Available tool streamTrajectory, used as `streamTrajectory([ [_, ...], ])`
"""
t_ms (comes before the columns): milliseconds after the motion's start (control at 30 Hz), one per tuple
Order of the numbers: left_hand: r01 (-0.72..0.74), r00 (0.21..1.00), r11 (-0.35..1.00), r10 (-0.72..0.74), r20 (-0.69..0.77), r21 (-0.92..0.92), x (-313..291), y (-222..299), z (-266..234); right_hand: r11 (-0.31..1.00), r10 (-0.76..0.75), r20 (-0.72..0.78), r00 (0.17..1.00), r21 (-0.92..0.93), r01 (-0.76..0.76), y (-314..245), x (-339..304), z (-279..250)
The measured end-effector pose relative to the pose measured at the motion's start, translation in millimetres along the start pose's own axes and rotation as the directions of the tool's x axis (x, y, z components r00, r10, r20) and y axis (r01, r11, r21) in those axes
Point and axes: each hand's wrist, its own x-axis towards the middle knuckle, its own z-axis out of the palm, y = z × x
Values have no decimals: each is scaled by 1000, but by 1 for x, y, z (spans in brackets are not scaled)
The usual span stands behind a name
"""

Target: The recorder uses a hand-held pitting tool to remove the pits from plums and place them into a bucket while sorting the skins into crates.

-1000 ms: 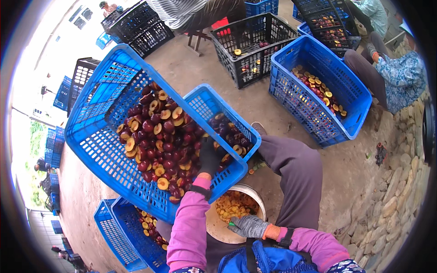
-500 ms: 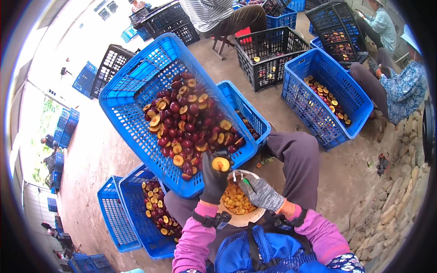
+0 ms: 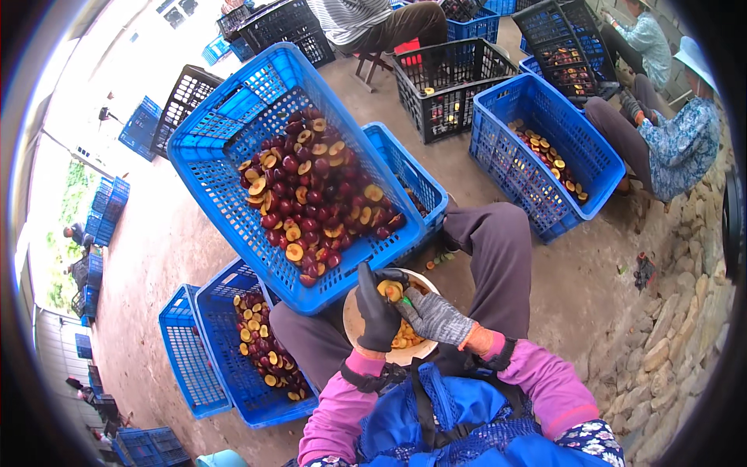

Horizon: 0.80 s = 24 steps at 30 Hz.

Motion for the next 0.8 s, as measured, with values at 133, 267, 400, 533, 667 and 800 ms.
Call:
streamTrajectory([
  [133, 26, 996, 1000, -26, -84, -2, 10, 14, 8, 983, -178, -134, 975, -61, 171, 12, -2, 16],
  [267, 12, 984, 990, -37, -171, -143, 16, 17, 13, 987, -138, -181, 974, 57, 151, 11, -1, 15],
  [400, 358, 927, 813, -370, 67, -459, 18, -3, 1, 989, -131, -21, 991, 61, 132, 0, 1, 2],
  [533, 263, 952, 702, -301, 59, -662, 25, -3, 8, 935, -355, -224, 908, -60, 350, 9, -4, 18],
  [667, 391, 920, 765, -334, 204, -512, 31, 8, 3, 945, -327, -52, 944, -31, 325, 8, -6, 12],
  [800, 319, 903, 891, -183, 390, -321, 44, 14, -6, 650, -654, 104, 749, -429, 627, 39, -18, 27],
])
